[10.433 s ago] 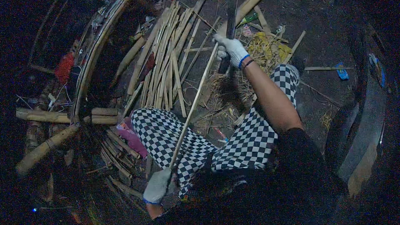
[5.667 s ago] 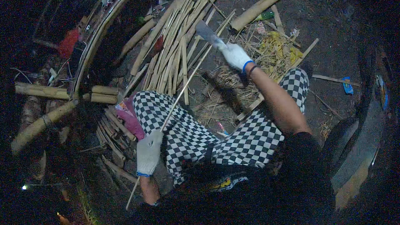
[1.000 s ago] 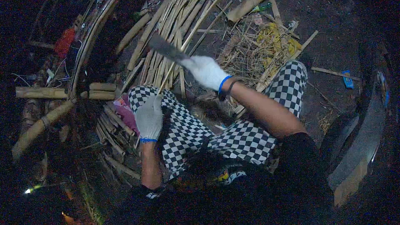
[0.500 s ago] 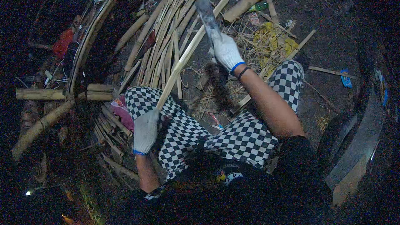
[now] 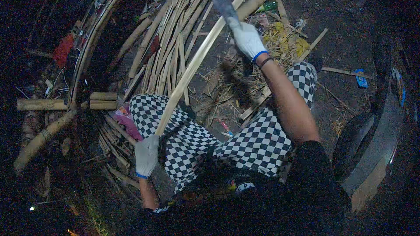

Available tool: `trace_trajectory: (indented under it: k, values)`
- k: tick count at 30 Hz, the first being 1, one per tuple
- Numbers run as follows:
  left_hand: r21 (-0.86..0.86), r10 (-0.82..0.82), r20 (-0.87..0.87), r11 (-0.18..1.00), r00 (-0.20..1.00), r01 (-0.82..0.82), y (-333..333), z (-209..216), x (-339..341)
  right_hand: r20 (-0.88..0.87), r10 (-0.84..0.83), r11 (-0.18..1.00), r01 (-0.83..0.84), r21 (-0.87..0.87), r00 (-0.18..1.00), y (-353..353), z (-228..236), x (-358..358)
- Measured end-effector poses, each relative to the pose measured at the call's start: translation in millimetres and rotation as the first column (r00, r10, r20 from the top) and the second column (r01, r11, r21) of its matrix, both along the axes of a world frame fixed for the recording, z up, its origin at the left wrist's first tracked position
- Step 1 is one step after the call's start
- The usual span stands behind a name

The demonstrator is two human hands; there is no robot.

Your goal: Shaving and smoothing a strip of bamboo using a knife in a workshop.

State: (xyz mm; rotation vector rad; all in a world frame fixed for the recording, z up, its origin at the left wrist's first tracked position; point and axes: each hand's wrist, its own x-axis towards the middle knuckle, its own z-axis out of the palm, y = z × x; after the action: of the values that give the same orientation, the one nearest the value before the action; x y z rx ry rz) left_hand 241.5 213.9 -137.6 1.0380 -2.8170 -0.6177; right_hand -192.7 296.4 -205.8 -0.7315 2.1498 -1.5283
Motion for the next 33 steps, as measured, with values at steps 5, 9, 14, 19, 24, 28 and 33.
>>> trace_trajectory:
  k: [5, 9, 14, 19, 24, 28, 33]
  values:
    - [-0.095, -0.028, 0.139, 0.995, 0.99, 0.042, -3, -2, -11, -0.141, 0.35, 0.936, -0.34, 0.089, 0.926, -11, 11, 69]
    - [0.043, 0.107, 0.044, 0.993, 0.993, -0.109, -1, 1, -19, -0.107, 0.36, 0.929, -0.366, -0.044, 0.927, -18, -7, 106]
    - [0.056, 0.129, -0.037, 0.99, 0.991, -0.127, 9, -2, -24, 0.281, 0.187, 0.98, -0.197, 0.005, 0.941, -14, 11, 61]
    - [-0.183, -0.076, 0.067, 0.979, 0.995, 0.088, 0, -17, -29, -0.09, 0.382, 0.923, -0.376, 0.077, 0.92, -16, -2, 95]
    - [0.2, 0.31, 0.045, 0.928, 0.95, -0.313, 11, 10, -44, -0.152, 0.454, 0.891, -0.45, 0.059, 0.878, -15, 6, 88]
    - [0.123, 0.277, -0.015, 0.954, 0.961, -0.273, 16, 10, -21, -0.081, 0.122, 0.99, -0.116, 0.081, 0.989, -19, 12, 39]
    - [0.161, 0.254, 0.082, 0.951, 0.964, -0.265, 21, 20, -14, -0.389, -0.189, 0.98, 0.15, -0.128, 0.902, -25, -40, -34]
